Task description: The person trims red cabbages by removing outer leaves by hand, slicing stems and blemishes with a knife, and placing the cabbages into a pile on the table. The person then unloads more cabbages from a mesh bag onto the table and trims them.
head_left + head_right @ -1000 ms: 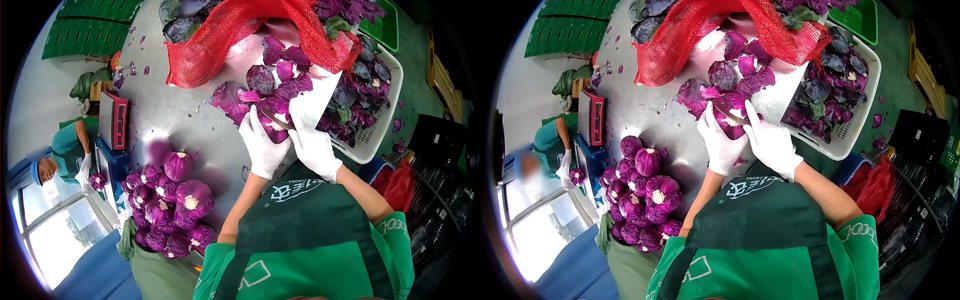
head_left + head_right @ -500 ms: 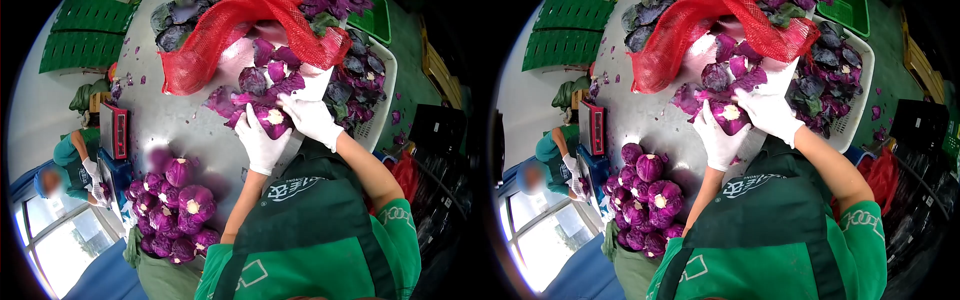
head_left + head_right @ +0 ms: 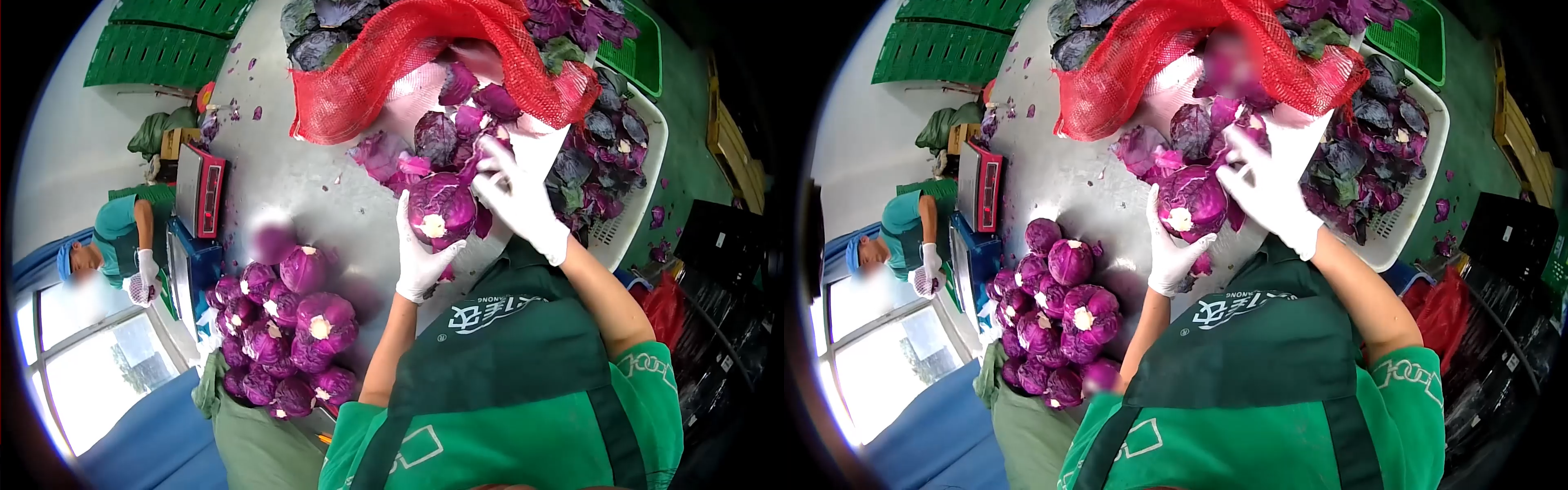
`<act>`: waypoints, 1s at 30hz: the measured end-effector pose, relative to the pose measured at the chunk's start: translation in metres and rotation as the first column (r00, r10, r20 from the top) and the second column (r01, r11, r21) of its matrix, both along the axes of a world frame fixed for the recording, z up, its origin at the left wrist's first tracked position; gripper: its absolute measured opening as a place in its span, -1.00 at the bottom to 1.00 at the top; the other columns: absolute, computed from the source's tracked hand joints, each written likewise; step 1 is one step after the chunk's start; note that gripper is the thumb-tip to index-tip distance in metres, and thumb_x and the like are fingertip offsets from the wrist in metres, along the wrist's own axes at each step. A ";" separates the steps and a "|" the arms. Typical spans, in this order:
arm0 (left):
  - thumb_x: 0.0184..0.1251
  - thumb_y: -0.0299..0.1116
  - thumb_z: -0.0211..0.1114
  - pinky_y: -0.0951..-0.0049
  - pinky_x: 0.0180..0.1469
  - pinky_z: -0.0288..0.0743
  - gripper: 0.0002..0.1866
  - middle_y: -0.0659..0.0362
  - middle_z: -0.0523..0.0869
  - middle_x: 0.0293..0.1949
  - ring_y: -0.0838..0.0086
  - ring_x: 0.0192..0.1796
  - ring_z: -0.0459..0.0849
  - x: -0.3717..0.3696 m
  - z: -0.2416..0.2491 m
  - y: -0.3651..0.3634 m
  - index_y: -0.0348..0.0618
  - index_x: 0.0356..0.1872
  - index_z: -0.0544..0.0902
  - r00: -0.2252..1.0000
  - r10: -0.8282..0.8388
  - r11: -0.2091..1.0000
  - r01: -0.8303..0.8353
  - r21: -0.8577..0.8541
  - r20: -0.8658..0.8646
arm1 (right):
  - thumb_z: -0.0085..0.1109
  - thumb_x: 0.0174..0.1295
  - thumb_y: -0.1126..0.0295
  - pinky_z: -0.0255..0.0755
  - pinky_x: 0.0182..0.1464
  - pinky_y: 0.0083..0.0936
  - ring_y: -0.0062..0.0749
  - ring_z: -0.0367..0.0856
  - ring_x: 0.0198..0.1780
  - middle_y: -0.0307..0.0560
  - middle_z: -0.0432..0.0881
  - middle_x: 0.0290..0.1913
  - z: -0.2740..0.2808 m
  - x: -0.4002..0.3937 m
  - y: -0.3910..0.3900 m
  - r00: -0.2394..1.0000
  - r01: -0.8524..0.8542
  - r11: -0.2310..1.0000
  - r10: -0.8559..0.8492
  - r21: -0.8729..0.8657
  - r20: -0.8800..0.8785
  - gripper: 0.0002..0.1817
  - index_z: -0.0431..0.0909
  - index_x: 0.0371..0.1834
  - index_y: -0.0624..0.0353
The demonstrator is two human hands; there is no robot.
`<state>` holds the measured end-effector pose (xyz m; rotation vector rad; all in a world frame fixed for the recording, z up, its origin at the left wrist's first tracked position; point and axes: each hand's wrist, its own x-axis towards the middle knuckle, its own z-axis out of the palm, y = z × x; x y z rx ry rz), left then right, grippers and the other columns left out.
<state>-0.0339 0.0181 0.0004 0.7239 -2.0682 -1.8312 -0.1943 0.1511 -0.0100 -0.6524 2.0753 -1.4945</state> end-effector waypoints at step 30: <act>-0.08 -0.33 0.70 0.19 0.53 0.15 0.22 -0.07 0.20 0.45 0.15 0.48 0.25 -0.020 -0.017 0.023 -0.27 0.56 0.03 0.981 0.168 0.924 -0.121 -0.362 0.100 | 0.05 0.46 0.33 0.65 -0.14 -0.30 -0.12 0.76 -0.11 0.09 0.75 -0.05 0.023 0.024 0.072 0.820 -0.245 0.914 0.373 0.322 -0.434 -0.72 0.66 0.03 0.24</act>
